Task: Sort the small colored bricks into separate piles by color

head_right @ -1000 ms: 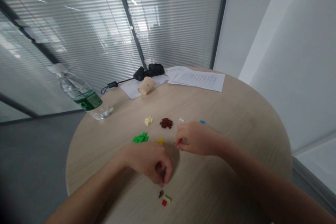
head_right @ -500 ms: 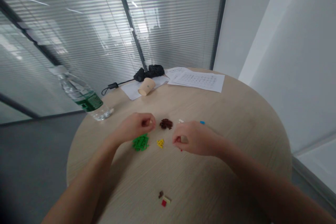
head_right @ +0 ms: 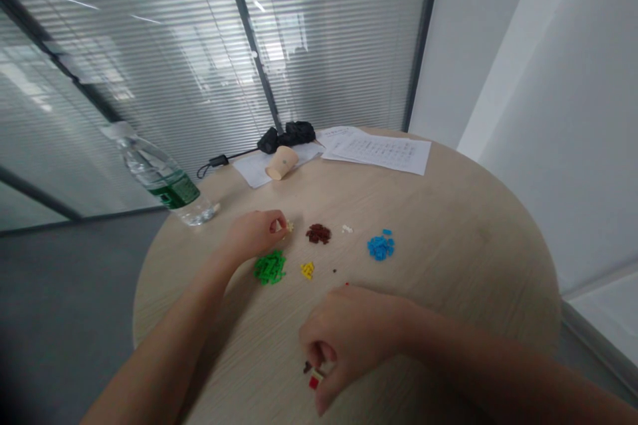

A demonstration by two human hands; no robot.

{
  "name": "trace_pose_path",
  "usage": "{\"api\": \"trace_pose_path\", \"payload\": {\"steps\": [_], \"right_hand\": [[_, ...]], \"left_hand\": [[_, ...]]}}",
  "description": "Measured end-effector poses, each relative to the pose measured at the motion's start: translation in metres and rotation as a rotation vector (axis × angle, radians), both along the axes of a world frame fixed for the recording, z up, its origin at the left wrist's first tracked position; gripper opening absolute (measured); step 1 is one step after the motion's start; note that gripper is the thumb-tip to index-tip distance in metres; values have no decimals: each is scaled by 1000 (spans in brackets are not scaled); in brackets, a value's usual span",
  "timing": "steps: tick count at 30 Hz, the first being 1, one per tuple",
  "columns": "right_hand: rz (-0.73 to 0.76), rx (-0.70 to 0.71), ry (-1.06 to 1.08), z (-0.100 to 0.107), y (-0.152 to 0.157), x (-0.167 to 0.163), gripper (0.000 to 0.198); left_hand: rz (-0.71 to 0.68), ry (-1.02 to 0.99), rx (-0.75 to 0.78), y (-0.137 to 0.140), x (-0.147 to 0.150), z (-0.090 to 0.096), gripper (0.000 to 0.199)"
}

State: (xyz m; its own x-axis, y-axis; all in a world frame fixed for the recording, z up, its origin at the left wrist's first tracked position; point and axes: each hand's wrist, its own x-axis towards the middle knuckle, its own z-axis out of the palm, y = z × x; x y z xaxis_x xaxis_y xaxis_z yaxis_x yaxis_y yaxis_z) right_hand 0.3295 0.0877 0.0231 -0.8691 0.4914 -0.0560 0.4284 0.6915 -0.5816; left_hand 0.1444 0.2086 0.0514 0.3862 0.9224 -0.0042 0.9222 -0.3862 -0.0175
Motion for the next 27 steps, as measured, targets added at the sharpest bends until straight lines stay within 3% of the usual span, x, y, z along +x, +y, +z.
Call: {"api": "trace_pose_path", "payload": {"steps": [8, 14, 16, 21, 27], "right_hand": [[11, -2, -51, 5, 1, 2, 18], [52, 20, -36, 8, 3, 9, 4], [-11, 68, -11, 11, 6, 14, 6], [-374, 359, 181, 15, 19, 27, 13], [-476, 466, 242, 10, 24, 29, 19]], "left_hand": [[-103, -174, -17, -6, 5, 4, 22], [-358, -428, -312, -12, 8, 4, 22], [-429, -510, -456, -16, 10, 6, 24], [-452, -578, -755, -26, 16, 12, 35], [-499, -593, -850, -29, 21, 8, 27]]}}
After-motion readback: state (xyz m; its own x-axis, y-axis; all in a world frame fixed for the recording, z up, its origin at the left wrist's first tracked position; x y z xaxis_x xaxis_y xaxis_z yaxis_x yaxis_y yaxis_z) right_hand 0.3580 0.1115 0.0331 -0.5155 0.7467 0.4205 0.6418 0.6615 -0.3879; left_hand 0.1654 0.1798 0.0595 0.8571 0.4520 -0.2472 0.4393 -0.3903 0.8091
